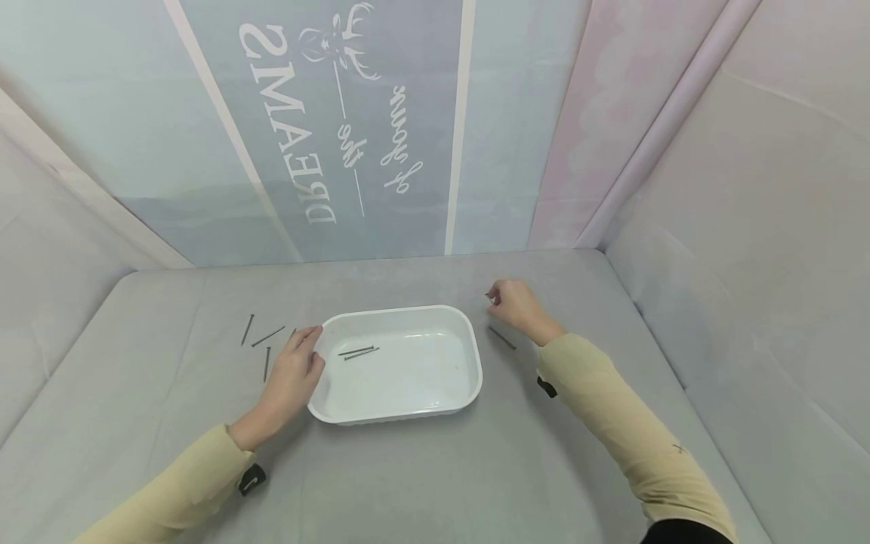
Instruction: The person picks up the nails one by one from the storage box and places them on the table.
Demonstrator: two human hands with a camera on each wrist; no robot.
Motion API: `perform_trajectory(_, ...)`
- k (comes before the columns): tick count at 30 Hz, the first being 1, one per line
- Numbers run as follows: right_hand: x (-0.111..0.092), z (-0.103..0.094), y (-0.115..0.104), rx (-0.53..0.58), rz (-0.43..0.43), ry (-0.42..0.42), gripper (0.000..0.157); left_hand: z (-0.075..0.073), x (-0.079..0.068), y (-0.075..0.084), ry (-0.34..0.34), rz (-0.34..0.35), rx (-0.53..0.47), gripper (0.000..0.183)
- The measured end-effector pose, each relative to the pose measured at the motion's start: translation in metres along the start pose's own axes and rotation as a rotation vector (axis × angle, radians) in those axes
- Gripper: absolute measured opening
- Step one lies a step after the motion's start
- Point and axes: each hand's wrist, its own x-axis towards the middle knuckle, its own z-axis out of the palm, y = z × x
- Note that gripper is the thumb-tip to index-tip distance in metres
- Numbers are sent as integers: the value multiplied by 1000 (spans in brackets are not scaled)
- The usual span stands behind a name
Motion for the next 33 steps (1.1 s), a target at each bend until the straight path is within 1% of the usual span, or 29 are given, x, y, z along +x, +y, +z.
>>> perform_trajectory(7, 1, 4, 5, 3, 61, -38, 25, 0, 0, 0, -1, -9, -4, 42)
perform_trajectory(14, 4, 9, 14, -1, 119, -66, 26, 1, -1, -1, 12, 2, 4, 42)
perform_trajectory(22, 5, 12, 19, -2, 150, -93, 27, 1, -1, 0, 12, 8, 6, 42)
perform_trajectory(33, 9, 19, 25, -18, 161, -79, 26, 0, 0, 0, 11, 8, -4, 42)
